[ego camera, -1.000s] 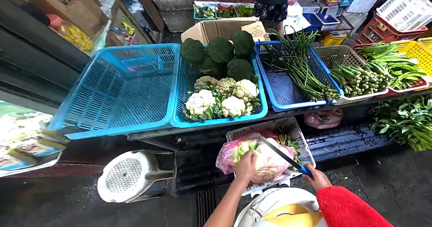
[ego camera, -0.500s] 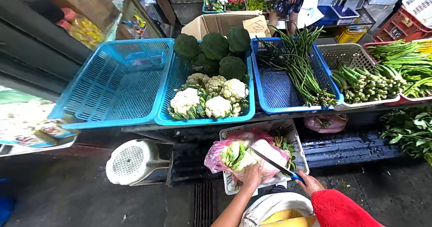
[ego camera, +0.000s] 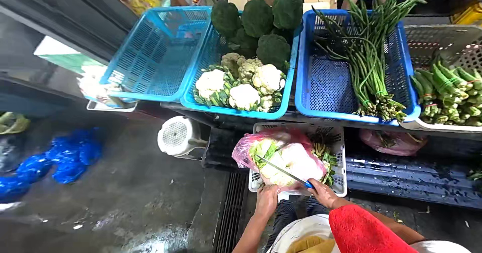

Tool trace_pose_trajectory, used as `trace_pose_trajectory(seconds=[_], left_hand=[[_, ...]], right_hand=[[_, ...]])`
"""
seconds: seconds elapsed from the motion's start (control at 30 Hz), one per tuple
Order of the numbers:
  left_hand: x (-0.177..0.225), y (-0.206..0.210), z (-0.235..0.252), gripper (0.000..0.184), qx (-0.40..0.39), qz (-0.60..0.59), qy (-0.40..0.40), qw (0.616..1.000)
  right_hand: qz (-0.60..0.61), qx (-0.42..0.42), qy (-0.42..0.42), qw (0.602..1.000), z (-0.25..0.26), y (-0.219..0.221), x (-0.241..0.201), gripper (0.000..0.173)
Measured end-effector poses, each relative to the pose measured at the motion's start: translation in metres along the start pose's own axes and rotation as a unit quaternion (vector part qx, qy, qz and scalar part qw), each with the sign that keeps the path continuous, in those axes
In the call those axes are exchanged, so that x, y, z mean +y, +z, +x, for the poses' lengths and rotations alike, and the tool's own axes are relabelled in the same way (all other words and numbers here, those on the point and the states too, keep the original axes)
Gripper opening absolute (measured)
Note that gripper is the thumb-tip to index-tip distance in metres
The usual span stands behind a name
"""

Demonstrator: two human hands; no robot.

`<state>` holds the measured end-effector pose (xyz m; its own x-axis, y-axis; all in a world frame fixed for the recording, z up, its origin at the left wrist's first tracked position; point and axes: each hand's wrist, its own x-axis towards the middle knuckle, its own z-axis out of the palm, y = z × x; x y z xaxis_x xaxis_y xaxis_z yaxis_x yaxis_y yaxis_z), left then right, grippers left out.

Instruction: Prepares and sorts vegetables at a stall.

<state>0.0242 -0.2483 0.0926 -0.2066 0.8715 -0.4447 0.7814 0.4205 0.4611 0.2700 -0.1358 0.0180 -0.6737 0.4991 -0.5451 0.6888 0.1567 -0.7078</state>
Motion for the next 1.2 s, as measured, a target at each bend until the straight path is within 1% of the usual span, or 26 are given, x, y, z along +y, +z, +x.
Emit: trace_pose_trajectory(seconds=[0.07, 0.1, 0.13, 0.2, 0.23, 0.27, 0.3, 0.33, 0.37, 0.4, 0.43, 0.47, 0.53, 0.57, 0.6, 0.63, 0.67, 0.7, 0.77, 0.8, 0.87, 0.93, 1.03, 1.1, 1.2], left_hand=[[-0.026, 0.005, -0.031, 0.028, 0.005, 0.036, -0.010, 0.999], [-0.047, 0.009, -0.051, 0.025, 0.006, 0.078, -0.018, 0.997], [-0.071, 0.012, -0.072, 0.027, -0.006, 0.116, -0.037, 0.993], [-0.114, 0.009, -0.099, 0.034, -0.063, 0.184, -0.106, 0.975], [-0.125, 0.004, -0.099, 0.035, -0.096, 0.207, -0.138, 0.964], [-0.127, -0.001, -0.092, 0.035, -0.126, 0.212, -0.167, 0.955], [-0.120, -0.006, -0.079, 0.035, -0.148, 0.198, -0.194, 0.949], [-0.107, -0.012, -0.064, 0.039, -0.146, 0.175, -0.207, 0.951], [-0.089, -0.018, -0.047, 0.050, -0.120, 0.153, -0.201, 0.960], [-0.066, -0.023, -0.032, 0.058, -0.072, 0.144, -0.179, 0.971], [-0.041, -0.026, -0.018, 0.059, -0.009, 0.149, -0.139, 0.979], [-0.017, -0.027, -0.004, 0.052, 0.055, 0.162, -0.085, 0.981], [0.024, -0.026, 0.027, 0.037, 0.105, 0.186, 0.001, 0.977], [0.038, -0.022, 0.044, 0.032, 0.101, 0.201, 0.027, 0.974], [0.046, -0.018, 0.062, 0.032, 0.071, 0.212, 0.030, 0.974], [0.052, -0.015, 0.079, 0.038, 0.021, 0.219, 0.008, 0.975], [0.054, -0.014, 0.096, 0.049, -0.031, 0.221, -0.024, 0.974], [0.053, -0.013, 0.111, 0.062, -0.065, 0.219, -0.052, 0.972], [0.049, -0.015, 0.133, 0.086, -0.088, 0.200, -0.085, 0.972], [0.048, -0.019, 0.140, 0.095, -0.099, 0.193, -0.091, 0.972], [0.048, -0.022, 0.148, 0.104, -0.121, 0.203, -0.101, 0.966], [0.050, -0.019, 0.150, 0.108, -0.133, 0.214, -0.122, 0.960], [0.052, -0.012, 0.151, 0.107, -0.121, 0.220, -0.143, 0.957], [0.048, -0.011, 0.146, 0.107, -0.102, 0.195, -0.143, 0.965], [0.050, -0.018, 0.129, 0.097, -0.094, 0.182, -0.147, 0.968]], right_hand=[[-0.023, 0.006, 0.012, 1.000, -0.024, -0.002, 0.020, 0.047], [-0.036, 0.015, 0.020, 0.999, -0.037, -0.003, 0.034, 0.046], [-0.047, 0.026, 0.024, 0.998, -0.048, -0.004, 0.052, 0.045], [-0.070, 0.022, 0.043, 0.996, -0.066, -0.012, 0.088, 0.045], [-0.079, 0.033, 0.050, 0.995, -0.072, -0.017, 0.104, 0.045], [-0.081, 0.044, 0.060, 0.994, -0.078, -0.025, 0.112, 0.044], [-0.083, 0.057, 0.074, 0.992, -0.085, -0.036, 0.113, 0.044], [-0.079, 0.065, 0.094, 0.990, -0.091, -0.049, 0.106, 0.045], [-0.072, 0.080, 0.118, 0.987, -0.094, -0.061, 0.095, 0.045], [-0.068, 0.103, 0.142, 0.982, -0.096, -0.070, 0.085, 0.045], [-0.067, 0.122, 0.167, 0.976, -0.096, -0.075, 0.078, 0.045], [-0.070, 0.140, 0.187, 0.970, -0.093, -0.078, 0.076, 0.045], [-0.079, 0.149, 0.221, 0.961, -0.086, -0.082, 0.073, 0.048], [-0.085, 0.137, 0.237, 0.958, -0.082, -0.083, 0.070, 0.049], [-0.090, 0.122, 0.249, 0.956, -0.078, -0.083, 0.066, 0.050], [-0.091, 0.109, 0.257, 0.956, -0.075, -0.082, 0.061, 0.051], [-0.084, 0.097, 0.264, 0.956, -0.072, -0.080, 0.055, 0.054], [-0.071, 0.084, 0.272, 0.956, -0.069, -0.076, 0.048, 0.057], [-0.038, 0.070, 0.277, 0.957, -0.066, -0.069, 0.037, 0.068], [-0.026, 0.066, 0.277, 0.958, -0.065, -0.065, 0.034, 0.073], [-0.009, 0.056, 0.272, 0.961, -0.063, -0.056, 0.034, 0.078], [-0.013, 0.042, 0.273, 0.961, -0.061, -0.052, 0.038, 0.083], [-0.032, 0.035, 0.287, 0.957, -0.057, -0.058, 0.045, 0.086], [-0.041, 0.052, 0.282, 0.957, -0.057, -0.063, 0.045, 0.084], [-0.054, 0.070, 0.259, 0.962, -0.057, -0.064, 0.045, 0.079]])
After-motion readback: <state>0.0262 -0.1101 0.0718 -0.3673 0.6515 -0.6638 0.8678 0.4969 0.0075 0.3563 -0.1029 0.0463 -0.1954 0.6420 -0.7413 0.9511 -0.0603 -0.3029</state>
